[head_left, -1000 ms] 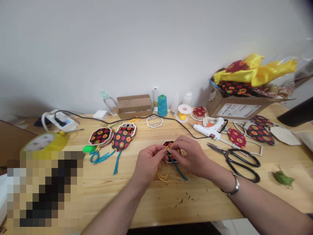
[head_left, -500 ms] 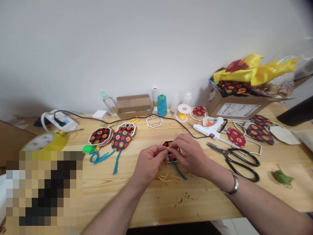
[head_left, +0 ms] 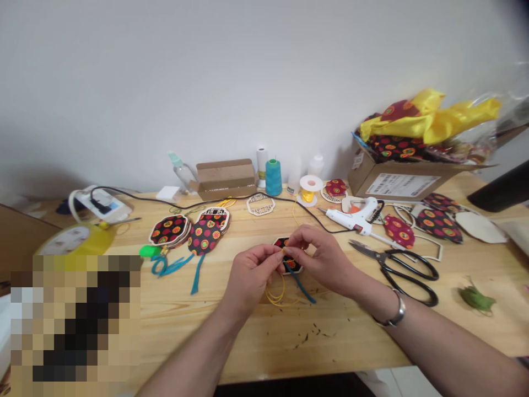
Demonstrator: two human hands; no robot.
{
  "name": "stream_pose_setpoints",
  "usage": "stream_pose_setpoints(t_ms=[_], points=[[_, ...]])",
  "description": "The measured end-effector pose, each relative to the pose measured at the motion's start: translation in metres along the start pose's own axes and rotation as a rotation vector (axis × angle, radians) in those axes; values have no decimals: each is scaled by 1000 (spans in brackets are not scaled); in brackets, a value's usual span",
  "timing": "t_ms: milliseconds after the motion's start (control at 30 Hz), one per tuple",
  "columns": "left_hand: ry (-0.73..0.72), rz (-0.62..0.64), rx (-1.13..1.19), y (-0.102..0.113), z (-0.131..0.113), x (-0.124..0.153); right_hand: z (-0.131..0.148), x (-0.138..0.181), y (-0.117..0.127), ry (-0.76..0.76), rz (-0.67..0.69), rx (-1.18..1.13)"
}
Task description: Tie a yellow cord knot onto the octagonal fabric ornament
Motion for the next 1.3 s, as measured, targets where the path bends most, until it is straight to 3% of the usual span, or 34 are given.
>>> stream_pose_setpoints(t_ms=[233,400,700,933,1300], points=[[5,-20,30,-1,-2,0,-17,-2,-4,-196,40,-152],[11,-27,51,0,-2,0,-28,-1,-14,-377,168,-322],[11,-29,29,1,-1,0,-21,1,-16,-480,210,-531],[25,-37,0,1,-2,0,-20,1,-15,-463,221,-542],[34,-1,-28,0,-3,0,-19,-2,-12,-282,150,-411]])
Point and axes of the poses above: each hand's wrist, its own x-axis away from the middle knuckle, its own y-axis out of the back of the hand, z = x × y, the point moved 6 cm from there along -x, towards the middle knuckle, and after that the axes turned 1 degree about -y, right-handed, at the moved point
